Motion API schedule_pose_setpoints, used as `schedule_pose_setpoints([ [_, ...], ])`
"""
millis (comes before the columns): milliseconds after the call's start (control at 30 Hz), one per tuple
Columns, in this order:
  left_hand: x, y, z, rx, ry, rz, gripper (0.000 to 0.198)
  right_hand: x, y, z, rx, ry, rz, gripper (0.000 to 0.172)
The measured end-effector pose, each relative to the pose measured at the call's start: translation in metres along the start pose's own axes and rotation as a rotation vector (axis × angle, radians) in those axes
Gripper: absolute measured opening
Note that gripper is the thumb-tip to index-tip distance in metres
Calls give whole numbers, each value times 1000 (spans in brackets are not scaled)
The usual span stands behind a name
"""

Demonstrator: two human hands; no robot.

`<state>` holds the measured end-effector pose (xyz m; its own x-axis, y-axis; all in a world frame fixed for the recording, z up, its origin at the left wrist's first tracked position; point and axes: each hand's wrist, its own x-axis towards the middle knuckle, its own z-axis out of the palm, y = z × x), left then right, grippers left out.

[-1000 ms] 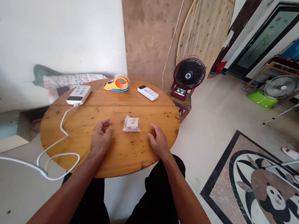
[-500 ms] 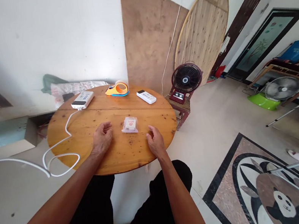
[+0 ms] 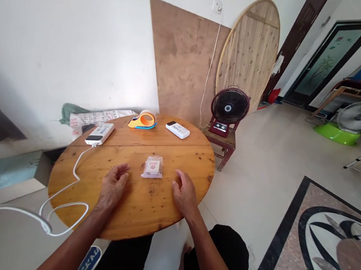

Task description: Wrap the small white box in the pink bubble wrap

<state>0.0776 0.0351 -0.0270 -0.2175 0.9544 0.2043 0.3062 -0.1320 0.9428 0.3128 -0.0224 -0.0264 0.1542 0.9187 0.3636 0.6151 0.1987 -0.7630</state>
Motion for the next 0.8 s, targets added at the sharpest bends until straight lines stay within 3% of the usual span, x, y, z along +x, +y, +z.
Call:
schedule_pose_setpoints([
  [167, -5, 1, 0, 91, 9, 72, 35, 0, -5, -2, -35, -31, -1, 40],
  [267, -12, 9, 2, 235, 34, 293, 27, 0, -6, -3, -31, -42, -7, 39],
  [367, -19, 22, 3, 342, -32, 524, 23, -1, -4, -5, 2, -49, -20, 36],
  [500, -22, 36, 4, 475, -108, 680, 24, 7, -1, -8, 75, -89, -20, 29],
  [633, -15, 38, 12, 529, -139, 816, 24, 39, -5, -7, 150, -145, 18, 24],
  [800, -7, 32, 23, 547, -121, 923, 30, 94, -20, 6, 160, -219, 34, 32],
])
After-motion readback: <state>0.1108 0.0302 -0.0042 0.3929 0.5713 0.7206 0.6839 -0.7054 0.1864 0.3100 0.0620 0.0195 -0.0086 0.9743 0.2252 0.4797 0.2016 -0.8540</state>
